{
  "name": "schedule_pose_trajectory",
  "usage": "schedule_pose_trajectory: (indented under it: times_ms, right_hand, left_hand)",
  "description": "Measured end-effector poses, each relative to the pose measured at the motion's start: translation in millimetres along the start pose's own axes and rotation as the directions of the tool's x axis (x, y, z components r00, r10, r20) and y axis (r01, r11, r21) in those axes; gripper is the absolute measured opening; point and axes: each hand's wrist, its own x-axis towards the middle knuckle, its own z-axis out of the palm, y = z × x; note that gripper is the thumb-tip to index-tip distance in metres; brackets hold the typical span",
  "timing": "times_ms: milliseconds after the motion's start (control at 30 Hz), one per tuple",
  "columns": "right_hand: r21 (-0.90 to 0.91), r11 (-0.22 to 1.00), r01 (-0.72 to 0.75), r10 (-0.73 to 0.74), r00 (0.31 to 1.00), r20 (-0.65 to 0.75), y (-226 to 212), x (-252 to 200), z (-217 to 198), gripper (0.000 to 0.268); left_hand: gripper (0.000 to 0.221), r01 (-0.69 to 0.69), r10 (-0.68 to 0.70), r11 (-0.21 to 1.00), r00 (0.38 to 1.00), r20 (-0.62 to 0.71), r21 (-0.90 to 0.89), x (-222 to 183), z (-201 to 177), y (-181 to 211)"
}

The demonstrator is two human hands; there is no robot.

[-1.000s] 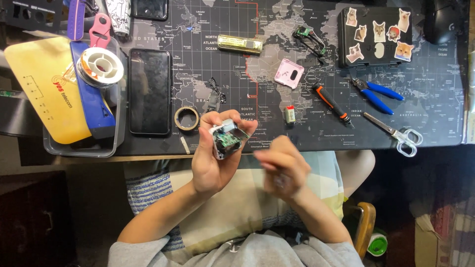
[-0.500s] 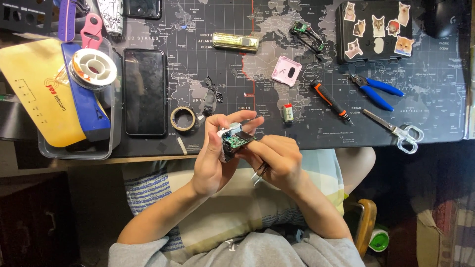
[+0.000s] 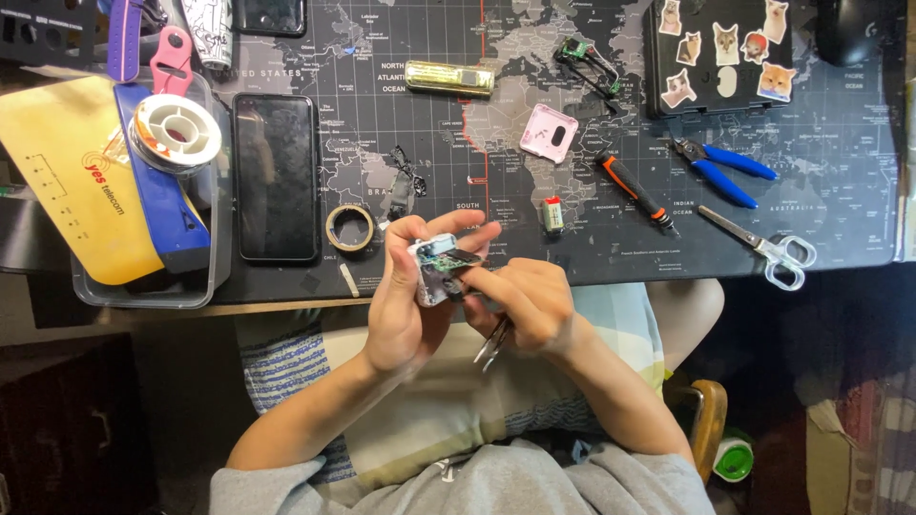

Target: Repairing or assembling a small electronic device by connecting internal components and fitting them into the housing.

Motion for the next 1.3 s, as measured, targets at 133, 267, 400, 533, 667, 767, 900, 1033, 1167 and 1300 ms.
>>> schedule_pose_trajectory:
  times_ms: [133,267,400,533,667,767,900,1033,1167,1300]
  right_hand:
    - [0.157,0.97,-0.188,0.191,0.982,-0.005,-5,-2,-4,0.018]
    - [0.282,0.856,-0.433,0.446,0.895,0.02,-8,1,-8,0.021]
    - [0.478,0.725,-0.496,0.555,0.832,0.022,-11,-6,-8,0.025]
    - [0.562,0.665,-0.492,0.581,0.814,0.025,-8,-15,-4,0.026]
    - [0.68,0.573,-0.457,0.625,0.78,-0.003,-5,-20,5,0.028]
    - [0.759,0.455,-0.466,0.681,0.731,0.04,-2,-29,11,0.027]
    - [0.77,0.345,-0.537,0.742,0.658,0.127,2,-21,7,0.026]
    - [0.73,0.35,-0.587,0.783,0.611,0.116,3,-19,7,0.024]
    - [0.733,0.29,-0.616,0.789,0.587,0.182,10,-21,1,0.021]
    - [0.697,0.326,-0.639,0.755,0.619,0.215,15,-18,-5,0.02]
  left_hand:
    - [0.04,-0.014,0.014,1.0,1.0,-0.001,0.01,1,1,3]
    - [0.04,-0.036,0.036,0.999,0.999,-0.002,-0.02,0,6,7]
    - [0.044,-0.089,0.089,0.996,0.996,0.026,0.0,-2,-2,3]
    - [0.049,-0.108,0.108,0.994,0.992,0.058,-0.001,0,-10,-2]
    - [0.057,-0.064,0.068,0.996,0.996,0.063,-0.062,3,-3,3]
    - [0.065,-0.034,0.04,0.996,0.996,0.077,-0.083,9,-12,-2]
    - [0.071,-0.039,0.039,0.999,0.997,0.073,0.002,15,-21,-7]
    - [0.077,-0.063,0.048,0.986,0.994,0.097,0.155,18,-27,-5]
    - [0.067,-0.061,0.021,0.96,0.989,0.148,0.272,18,-33,3]
    - [0.061,-0.091,0.041,0.947,0.985,0.165,0.309,20,-33,5]
